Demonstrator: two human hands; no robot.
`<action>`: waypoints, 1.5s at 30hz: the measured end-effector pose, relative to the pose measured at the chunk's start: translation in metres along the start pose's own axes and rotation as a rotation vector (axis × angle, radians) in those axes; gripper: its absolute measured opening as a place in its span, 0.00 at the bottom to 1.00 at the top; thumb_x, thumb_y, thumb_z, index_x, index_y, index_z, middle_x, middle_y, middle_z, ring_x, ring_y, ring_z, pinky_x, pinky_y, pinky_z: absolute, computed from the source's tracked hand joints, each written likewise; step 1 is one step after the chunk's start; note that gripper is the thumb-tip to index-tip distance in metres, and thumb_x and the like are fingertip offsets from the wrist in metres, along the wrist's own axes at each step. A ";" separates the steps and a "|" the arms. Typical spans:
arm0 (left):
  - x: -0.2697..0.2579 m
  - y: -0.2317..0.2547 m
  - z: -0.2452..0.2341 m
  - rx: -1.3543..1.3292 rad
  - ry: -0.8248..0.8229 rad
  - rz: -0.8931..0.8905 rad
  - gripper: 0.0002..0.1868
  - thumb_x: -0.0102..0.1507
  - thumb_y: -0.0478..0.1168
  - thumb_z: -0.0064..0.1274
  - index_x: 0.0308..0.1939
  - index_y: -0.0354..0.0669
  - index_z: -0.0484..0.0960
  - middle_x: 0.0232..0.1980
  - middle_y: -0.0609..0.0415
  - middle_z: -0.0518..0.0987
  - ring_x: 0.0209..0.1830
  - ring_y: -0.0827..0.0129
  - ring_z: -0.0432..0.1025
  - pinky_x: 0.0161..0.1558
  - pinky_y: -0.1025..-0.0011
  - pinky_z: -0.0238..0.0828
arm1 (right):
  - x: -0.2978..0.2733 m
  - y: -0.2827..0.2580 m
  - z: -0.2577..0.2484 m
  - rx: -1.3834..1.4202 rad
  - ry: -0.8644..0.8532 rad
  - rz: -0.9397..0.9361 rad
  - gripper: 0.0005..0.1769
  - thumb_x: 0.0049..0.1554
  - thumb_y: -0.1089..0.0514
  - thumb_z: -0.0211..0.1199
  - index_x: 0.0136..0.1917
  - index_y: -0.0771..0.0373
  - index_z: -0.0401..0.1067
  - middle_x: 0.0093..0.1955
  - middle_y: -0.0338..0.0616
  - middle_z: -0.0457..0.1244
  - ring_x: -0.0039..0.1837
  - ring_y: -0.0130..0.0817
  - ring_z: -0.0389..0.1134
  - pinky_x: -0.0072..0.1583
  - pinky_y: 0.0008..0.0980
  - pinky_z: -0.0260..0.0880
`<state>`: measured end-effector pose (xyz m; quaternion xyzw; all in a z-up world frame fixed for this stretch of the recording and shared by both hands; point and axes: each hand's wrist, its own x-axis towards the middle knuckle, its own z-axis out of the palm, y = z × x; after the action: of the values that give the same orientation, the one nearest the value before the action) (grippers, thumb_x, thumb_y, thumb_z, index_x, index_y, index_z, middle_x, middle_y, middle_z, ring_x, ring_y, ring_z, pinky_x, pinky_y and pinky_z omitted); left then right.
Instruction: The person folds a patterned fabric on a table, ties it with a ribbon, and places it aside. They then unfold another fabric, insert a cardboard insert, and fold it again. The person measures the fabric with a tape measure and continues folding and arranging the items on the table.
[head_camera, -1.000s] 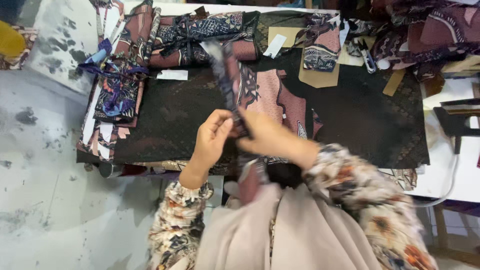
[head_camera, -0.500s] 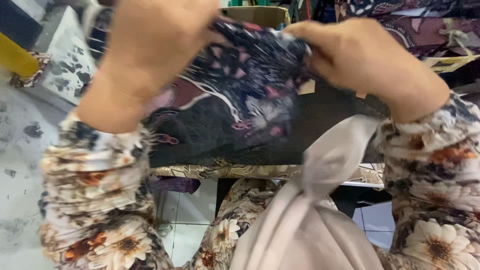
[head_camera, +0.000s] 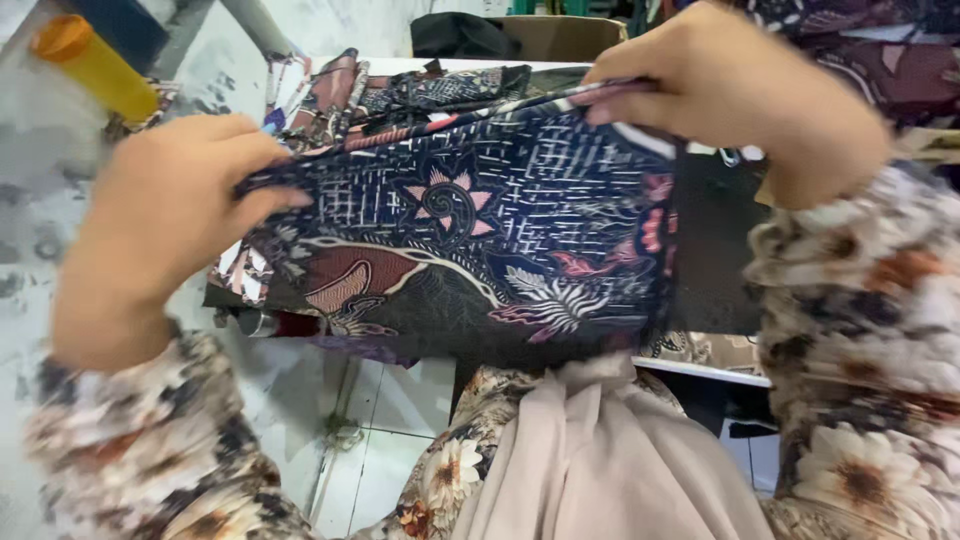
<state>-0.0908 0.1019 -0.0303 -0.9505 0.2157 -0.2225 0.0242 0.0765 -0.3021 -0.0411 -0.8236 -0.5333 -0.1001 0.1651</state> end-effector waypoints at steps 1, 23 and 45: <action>-0.001 -0.013 0.018 -0.019 -0.006 -0.032 0.14 0.61 0.48 0.65 0.45 0.46 0.83 0.43 0.51 0.79 0.42 0.51 0.75 0.42 0.58 0.70 | 0.013 0.006 0.016 0.020 -0.009 0.020 0.11 0.60 0.55 0.68 0.55 0.60 0.80 0.42 0.49 0.71 0.39 0.41 0.72 0.45 0.38 0.70; -0.185 -0.008 0.316 0.029 0.137 -0.212 0.22 0.58 0.35 0.51 0.58 0.42 0.82 0.61 0.48 0.81 0.63 0.55 0.75 0.65 0.52 0.68 | 0.040 0.037 0.351 -0.163 0.013 -0.056 0.25 0.51 0.61 0.62 0.62 0.47 0.77 0.64 0.33 0.68 0.67 0.37 0.66 0.67 0.56 0.58; -0.073 -0.050 0.443 -0.357 -0.099 -0.357 0.30 0.69 0.47 0.44 0.74 0.36 0.66 0.77 0.39 0.64 0.77 0.45 0.57 0.75 0.50 0.50 | 0.000 -0.017 0.373 -0.012 -0.182 0.106 0.40 0.55 0.37 0.62 0.77 0.51 0.60 0.81 0.48 0.50 0.81 0.50 0.47 0.74 0.58 0.45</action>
<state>0.0624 0.1554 -0.4519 -0.9724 0.0789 -0.1349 -0.1734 0.0567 -0.1540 -0.3837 -0.8575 -0.5010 -0.0190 0.1158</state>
